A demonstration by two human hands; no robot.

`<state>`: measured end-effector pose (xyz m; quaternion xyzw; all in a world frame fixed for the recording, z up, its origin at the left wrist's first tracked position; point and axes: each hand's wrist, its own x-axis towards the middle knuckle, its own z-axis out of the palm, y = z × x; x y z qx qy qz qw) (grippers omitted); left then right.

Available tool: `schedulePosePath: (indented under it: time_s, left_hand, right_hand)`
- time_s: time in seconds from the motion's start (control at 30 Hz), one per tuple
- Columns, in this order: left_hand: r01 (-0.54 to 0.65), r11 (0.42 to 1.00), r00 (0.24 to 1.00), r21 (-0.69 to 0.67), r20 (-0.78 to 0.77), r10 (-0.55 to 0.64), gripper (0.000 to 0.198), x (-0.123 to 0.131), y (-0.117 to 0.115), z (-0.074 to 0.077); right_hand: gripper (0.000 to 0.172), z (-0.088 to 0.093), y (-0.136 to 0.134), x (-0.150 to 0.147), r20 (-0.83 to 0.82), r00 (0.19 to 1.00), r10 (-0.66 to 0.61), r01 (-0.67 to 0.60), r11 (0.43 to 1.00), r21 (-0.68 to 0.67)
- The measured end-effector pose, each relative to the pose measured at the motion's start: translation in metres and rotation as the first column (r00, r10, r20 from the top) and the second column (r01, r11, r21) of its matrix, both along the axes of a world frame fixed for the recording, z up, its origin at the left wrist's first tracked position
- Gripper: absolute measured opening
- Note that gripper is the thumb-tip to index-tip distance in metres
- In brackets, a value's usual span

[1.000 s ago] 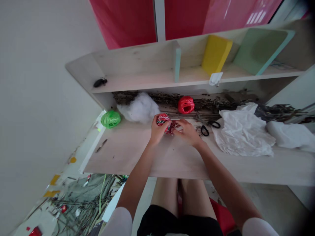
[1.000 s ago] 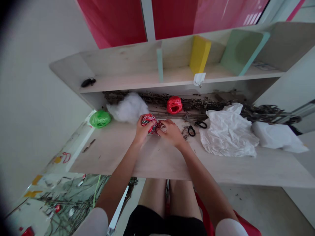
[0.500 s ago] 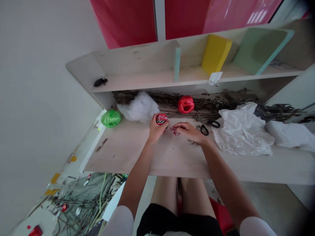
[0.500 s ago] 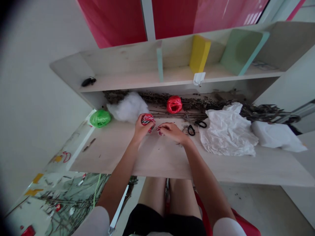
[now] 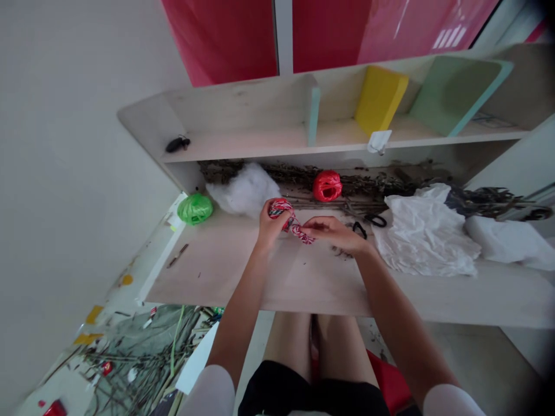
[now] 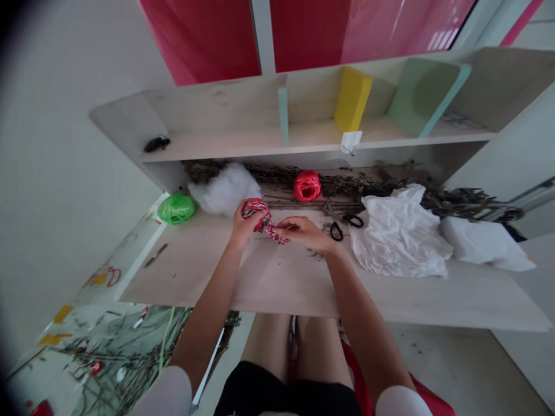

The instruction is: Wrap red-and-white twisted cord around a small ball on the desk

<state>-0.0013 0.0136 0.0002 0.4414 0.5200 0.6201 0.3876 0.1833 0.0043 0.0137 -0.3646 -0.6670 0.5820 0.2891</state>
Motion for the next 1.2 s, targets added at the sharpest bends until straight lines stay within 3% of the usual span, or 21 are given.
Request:
schedulePosePath:
  time_s: [0.13, 0.33, 0.4, 0.57, 0.73, 0.87, 0.97, 1.07, 1.2]
  left_hand:
    - [-0.011, 1.000, 0.997, -0.026, 0.073, 0.013, 0.035, -0.001, 0.000, 0.001]
    - [0.032, 0.999, 0.999, 0.017, 0.032, -0.032, 0.034, 0.004, -0.003, 0.001]
    - [0.012, 1.000, 0.999, 0.018, 0.029, -0.012, 0.034, 0.004, -0.003, 0.001]
    - [-0.115, 0.993, 0.990, -0.016, 0.080, 0.116, 0.036, -0.004, 0.001, 0.003]
    - [-0.101, 0.994, 0.985, -0.041, 0.134, 0.105, 0.037, -0.003, 0.002, 0.003]
    - [-0.051, 0.998, 0.992, -0.030, 0.114, 0.054, 0.036, 0.002, 0.000, 0.003]
    - [-0.077, 0.996, 0.990, -0.037, 0.119, 0.081, 0.035, 0.002, 0.001, 0.003]
    - [-0.070, 0.997, 0.988, -0.018, 0.139, 0.072, 0.034, 0.002, 0.001, 0.002]
    - [-0.030, 0.999, 0.986, -0.015, 0.165, 0.032, 0.035, 0.004, 0.000, 0.002]
  right_hand:
    - [0.029, -0.003, 0.001, 0.001, 0.021, 0.998, 0.056, -0.056, 0.998, 0.004]
    - [0.021, -0.004, -0.003, -0.003, -0.033, 0.999, 0.033, -0.034, 0.999, -0.025]
    - [0.019, -0.006, -0.002, -0.003, -0.037, 0.999, -0.013, 0.014, 1.000, 0.019]
    - [0.022, -0.017, 0.007, -0.002, -0.044, 0.959, -0.280, 0.283, 0.957, 0.071]
    - [0.007, -0.022, 0.009, -0.004, -0.103, 0.942, -0.320, 0.314, 0.947, -0.065]
    - [0.015, -0.020, 0.007, -0.013, -0.211, 0.900, -0.381, 0.354, 0.922, -0.157]
    - [0.020, -0.019, 0.004, -0.019, -0.236, 0.920, -0.312, 0.318, 0.948, -0.013]
    - [0.028, -0.022, 0.003, -0.022, -0.141, 0.972, -0.187, 0.204, 0.972, 0.119]
    - [0.027, -0.029, 0.000, -0.028, -0.056, 0.991, -0.120, 0.128, 0.977, 0.169]
